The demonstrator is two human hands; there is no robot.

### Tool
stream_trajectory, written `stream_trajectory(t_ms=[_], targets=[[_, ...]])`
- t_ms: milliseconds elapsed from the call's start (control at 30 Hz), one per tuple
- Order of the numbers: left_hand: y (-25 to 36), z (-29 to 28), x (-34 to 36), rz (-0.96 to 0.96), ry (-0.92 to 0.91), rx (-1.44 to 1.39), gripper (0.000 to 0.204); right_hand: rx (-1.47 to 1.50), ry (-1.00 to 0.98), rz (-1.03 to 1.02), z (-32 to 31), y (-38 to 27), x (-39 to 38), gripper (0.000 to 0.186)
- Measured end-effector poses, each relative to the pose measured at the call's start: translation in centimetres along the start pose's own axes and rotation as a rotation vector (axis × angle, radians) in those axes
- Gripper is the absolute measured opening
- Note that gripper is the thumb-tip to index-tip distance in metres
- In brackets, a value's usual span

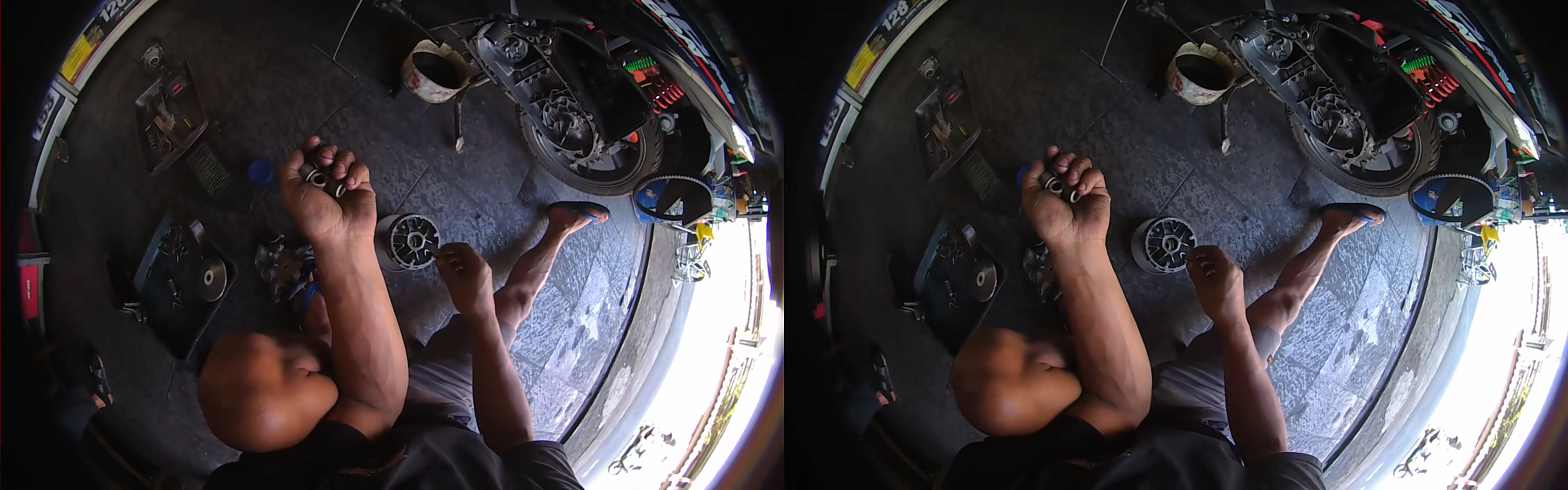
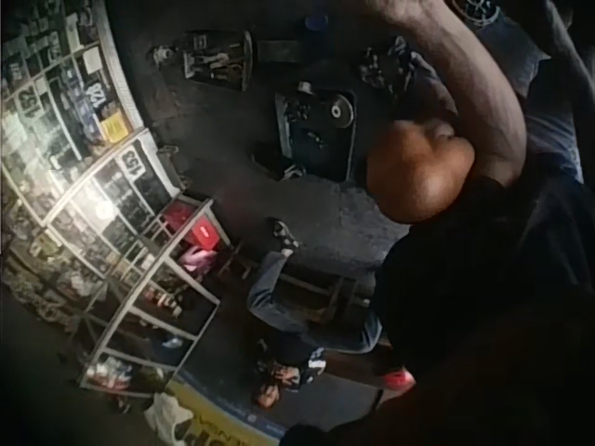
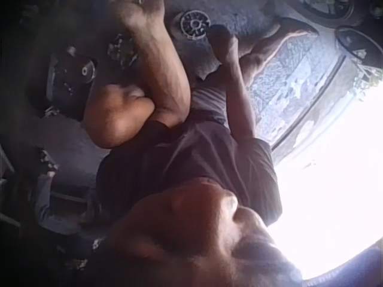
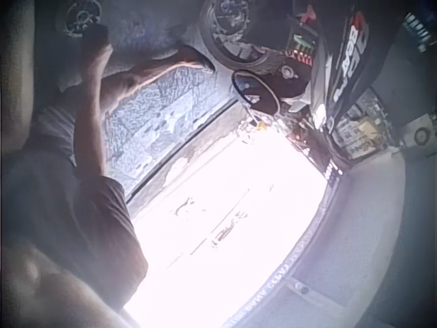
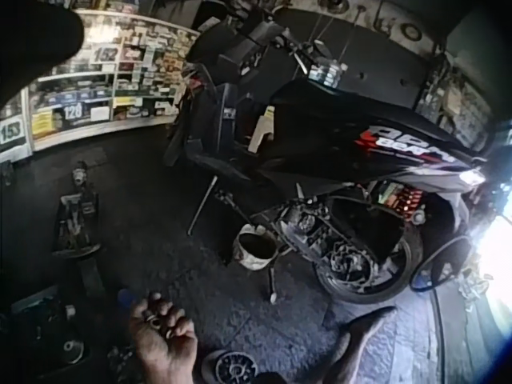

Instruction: The person assembles a motorcycle variator by placing rollers into the housing, applies grease from a small container to the center by hand, and fits the assembly onto the engine crankshaft before inspecting the drive belt.

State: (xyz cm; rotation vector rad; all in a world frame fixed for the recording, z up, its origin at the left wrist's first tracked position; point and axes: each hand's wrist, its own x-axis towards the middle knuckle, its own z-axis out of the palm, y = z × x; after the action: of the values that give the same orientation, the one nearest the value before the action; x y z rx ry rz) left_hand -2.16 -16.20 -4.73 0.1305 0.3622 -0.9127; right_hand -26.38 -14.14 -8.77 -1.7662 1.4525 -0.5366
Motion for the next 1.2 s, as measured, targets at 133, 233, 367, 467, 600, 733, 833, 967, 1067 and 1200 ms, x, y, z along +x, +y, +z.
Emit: stream_trajectory(t_ms=[133, 233, 367, 467, 600, 733, 833, 967, 1067, 1200], targets=[[-0.1, -0.2, 0.2, -0.073, 0.058, 0.030, 0.013, -0.098, 0.046, -0.007, 2.7, 2.1, 0.5, 0.017], [-0.7, -0.5, 0.5, -0.112, 0.061, 0.026, 0.013, -0.227, 0.110, -0.069, 3.8, 3.2, 1.0, 0.017], [-1.1, -1.0, 0.7, -0.116, 0.073, 0.074, 0.013, -0.259, 0.071, -0.062, 4.2, 3.5, 0.5, 0.018], [-1.2, -1.2, 0.7, -0.114, 0.090, 0.084, 0.013, -0.287, 0.060, 0.000, 4.4, 3.1, 0.5, 0.020], [-1.6, -1.3, 0.6, -0.127, 0.097, 0.087, 0.013, -0.294, 0.042, 0.045, 4.4, 3.5, 0.5, 0.023], [-2.2, -2.5, 0.9, -0.183, 0.017, 0.084, 0.019, -0.240, 0.054, 0.003, 3.8, 2.6, 0.4, 0.024], [-4.0, -3.0, 0.6, -0.291, -0.112, 0.033, 0.024, -0.136, 0.210, 0.089, 2.2, -1.8, 0.8, 0.024], [-7.3, -3.1, -0.7, -0.494, -0.246, -0.023, 0.030, 0.193, 0.295, -0.163, 0.5, -7.0, 1.8, 0.026], [-8.6, -2.9, -1.7, -0.521, -0.269, -0.032, 0.029, 0.034, 0.282, -0.314, -0.4, -8.9, 3.4, 0.028], [-9.2, -3.4, -1.6, -0.462, -0.309, 0.089, 0.028, -0.138, 0.262, -0.113, -0.7, -11.1, 3.7, 0.027]])
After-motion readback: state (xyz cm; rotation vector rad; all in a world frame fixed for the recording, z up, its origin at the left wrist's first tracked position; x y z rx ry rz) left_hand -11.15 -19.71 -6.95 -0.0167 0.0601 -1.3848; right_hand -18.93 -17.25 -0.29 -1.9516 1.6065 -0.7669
